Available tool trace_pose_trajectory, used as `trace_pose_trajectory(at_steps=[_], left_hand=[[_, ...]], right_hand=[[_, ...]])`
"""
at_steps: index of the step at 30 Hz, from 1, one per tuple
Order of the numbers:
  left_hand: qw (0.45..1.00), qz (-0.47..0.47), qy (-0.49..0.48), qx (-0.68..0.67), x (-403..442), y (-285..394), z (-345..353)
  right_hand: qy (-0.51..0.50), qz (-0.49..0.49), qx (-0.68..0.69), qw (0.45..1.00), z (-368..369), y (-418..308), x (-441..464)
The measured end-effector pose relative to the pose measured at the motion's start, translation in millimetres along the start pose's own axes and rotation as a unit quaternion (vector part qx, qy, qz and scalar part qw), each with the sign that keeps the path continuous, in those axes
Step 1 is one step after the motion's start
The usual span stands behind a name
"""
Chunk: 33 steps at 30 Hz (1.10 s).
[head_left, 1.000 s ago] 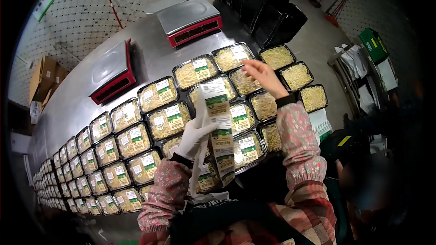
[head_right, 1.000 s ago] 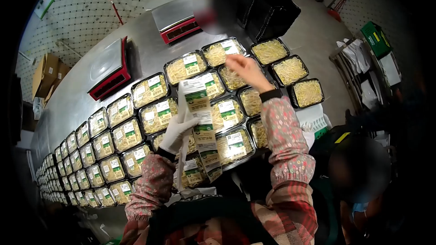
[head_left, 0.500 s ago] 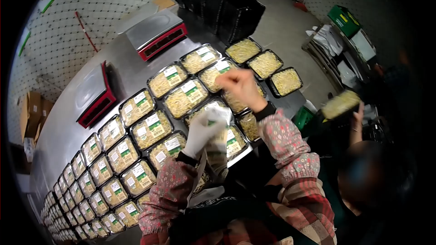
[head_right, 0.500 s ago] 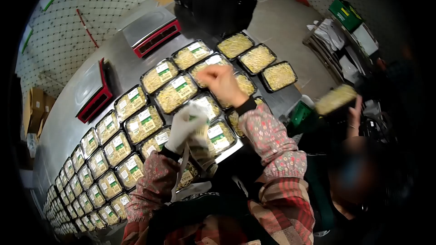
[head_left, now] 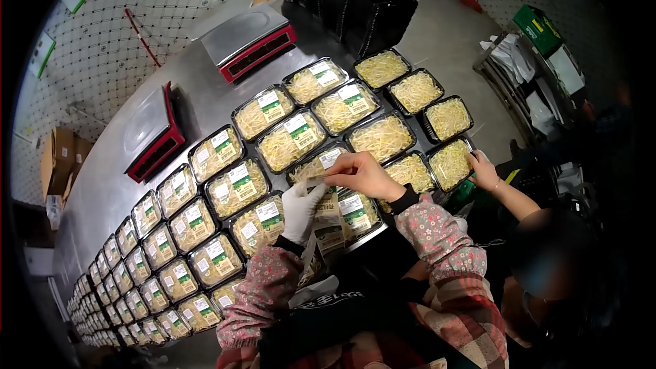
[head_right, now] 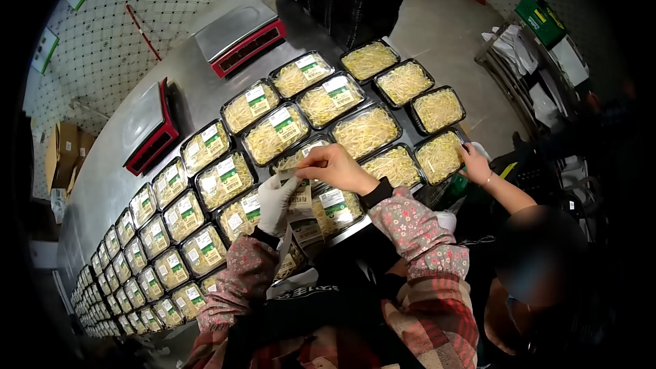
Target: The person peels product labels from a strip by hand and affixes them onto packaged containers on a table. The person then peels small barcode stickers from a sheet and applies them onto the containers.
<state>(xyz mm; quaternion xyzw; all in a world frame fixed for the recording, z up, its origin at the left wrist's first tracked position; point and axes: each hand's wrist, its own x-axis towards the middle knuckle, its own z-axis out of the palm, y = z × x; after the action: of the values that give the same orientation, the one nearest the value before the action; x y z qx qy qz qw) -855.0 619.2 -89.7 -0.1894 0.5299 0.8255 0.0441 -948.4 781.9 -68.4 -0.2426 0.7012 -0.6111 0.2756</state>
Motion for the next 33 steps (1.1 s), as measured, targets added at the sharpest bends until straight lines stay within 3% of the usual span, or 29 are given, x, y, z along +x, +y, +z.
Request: trace_pose_trajectory(at_steps=[2, 4, 6, 7, 8, 10, 12, 14, 17, 18, 20, 22, 24, 25, 26, 28, 30, 32, 33], left_hand=[[0.996, -0.087, -0.027, 0.003, -8, 9, 14], [0.982, -0.115, -0.137, 0.055, -16, -13, 16], [0.948, -0.206, -0.228, 0.087, -32, 3, 24], [0.948, -0.216, -0.229, 0.051, -34, -3, 16], [0.947, -0.225, -0.228, 0.015, -35, -8, 7], [0.964, -0.195, -0.179, -0.008, -34, -11, -9], [0.974, -0.179, -0.133, -0.037, -34, -6, -15], [0.973, -0.183, -0.129, -0.047, -33, -6, -16], [0.984, -0.145, -0.094, -0.034, -30, -2, -7], [0.984, -0.146, -0.094, -0.033, -30, 0, -6], [0.985, -0.13, -0.105, -0.041, -30, 7, -2], [0.986, -0.123, -0.102, -0.051, -31, 12, 3], [0.982, -0.124, -0.136, -0.03, -28, 13, -1], [0.984, -0.117, -0.132, 0.009, -27, 14, 2], [0.984, -0.109, -0.141, -0.001, -31, 18, 8], [0.98, -0.106, -0.166, 0.009, -29, 9, 8], [0.973, -0.121, -0.189, 0.052, -24, 14, 11], [0.958, 0.039, -0.233, 0.161, -20, 31, 23], [0.964, 0.072, -0.244, 0.074, -18, 40, 34]], right_hand=[[0.056, -0.101, -0.115, 0.987, -5, 1, -1], [0.168, -0.152, -0.095, 0.969, -24, 10, 7], [0.272, -0.041, -0.027, 0.961, -74, 3, 7], [0.306, -0.015, -0.021, 0.952, -102, 9, 9], [0.293, -0.025, 0.001, 0.956, -126, 16, 8], [0.237, -0.02, -0.115, 0.964, -164, 55, 8], [0.195, 0.067, -0.156, 0.966, -171, 62, 7], [0.156, 0.077, -0.211, 0.962, -173, 75, 12], [0.092, 0.105, -0.481, 0.865, -168, 93, 17], [0.092, 0.105, -0.48, 0.866, -166, 98, 15], [0.161, 0.056, -0.617, 0.768, -153, 91, 10], [0.21, 0.091, -0.648, 0.727, -142, 75, 6], [0.308, 0.036, -0.384, 0.87, -129, 56, 7], [0.286, 0.012, -0.13, 0.949, -117, 44, 10], [0.207, 0.005, -0.002, 0.978, -98, 9, 4], [0.101, -0.02, 0.068, 0.992, -63, -25, -12], [0.076, -0.016, 0.05, 0.996, -48, -42, -23], [0.104, -0.011, 0.056, 0.993, -39, -49, -33], [0.1, -0.016, 0.057, 0.993, -35, -52, -38]])
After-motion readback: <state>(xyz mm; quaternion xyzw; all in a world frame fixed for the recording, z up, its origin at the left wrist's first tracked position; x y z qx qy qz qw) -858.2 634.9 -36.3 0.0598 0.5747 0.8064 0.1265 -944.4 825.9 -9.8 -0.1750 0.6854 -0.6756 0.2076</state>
